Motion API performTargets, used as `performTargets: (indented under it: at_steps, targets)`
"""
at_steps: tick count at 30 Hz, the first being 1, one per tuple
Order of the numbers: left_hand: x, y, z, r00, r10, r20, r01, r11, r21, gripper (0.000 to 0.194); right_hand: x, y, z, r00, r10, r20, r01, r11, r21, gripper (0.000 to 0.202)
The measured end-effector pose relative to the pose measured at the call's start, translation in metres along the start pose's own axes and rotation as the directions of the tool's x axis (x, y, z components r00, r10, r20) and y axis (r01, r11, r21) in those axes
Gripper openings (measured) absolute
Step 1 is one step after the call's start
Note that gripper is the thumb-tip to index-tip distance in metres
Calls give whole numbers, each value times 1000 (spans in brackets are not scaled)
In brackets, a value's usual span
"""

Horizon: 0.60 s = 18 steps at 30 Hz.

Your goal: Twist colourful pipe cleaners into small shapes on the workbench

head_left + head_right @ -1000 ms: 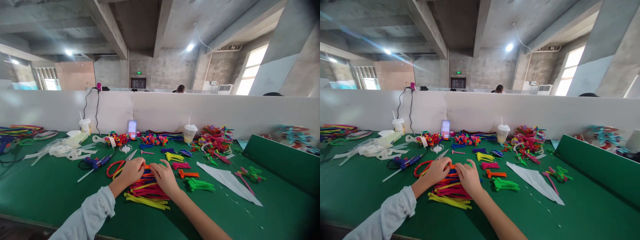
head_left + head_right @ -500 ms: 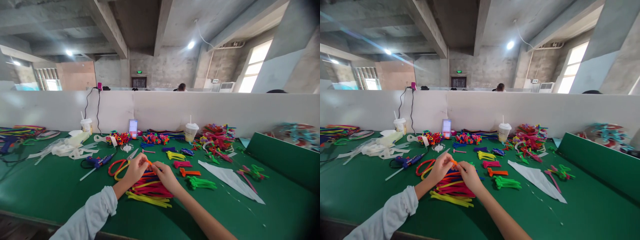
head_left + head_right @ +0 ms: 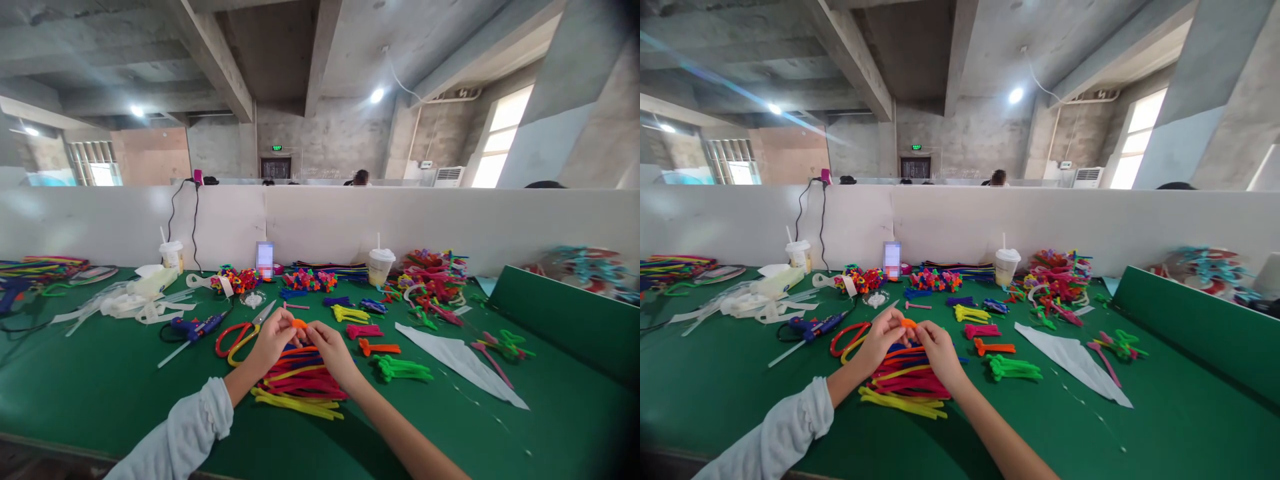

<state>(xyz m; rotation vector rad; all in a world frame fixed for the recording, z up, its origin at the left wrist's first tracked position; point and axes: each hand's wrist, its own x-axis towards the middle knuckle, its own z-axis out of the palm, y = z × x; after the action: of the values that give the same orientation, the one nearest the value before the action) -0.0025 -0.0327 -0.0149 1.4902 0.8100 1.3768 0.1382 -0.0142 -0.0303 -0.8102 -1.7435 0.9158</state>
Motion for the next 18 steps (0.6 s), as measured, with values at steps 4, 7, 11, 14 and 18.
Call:
performTargets:
  at_steps: [4,7,11,14,18]
  targets:
    - [-4,1,1,999,1,42,-7,991,132,11,-2,-2,1,999,-42,-35,39,997,-69,30]
    - [-7,3,1,997,68,47,-80,934,348,9,-4,-5,0,997,-59,-42,54,992,-118,28]
    - [-7,7,-2,992,123,30,-119,823,555,17,-5,-6,0,995,-76,-64,64,983,-174,26]
    - [-6,8,-3,994,107,38,-108,782,614,22,-4,-3,1,996,-61,-64,49,984,-170,25]
    - [-4,4,-4,1000,3,24,-16,849,528,22,-3,2,1,999,-41,-32,36,992,-121,25]
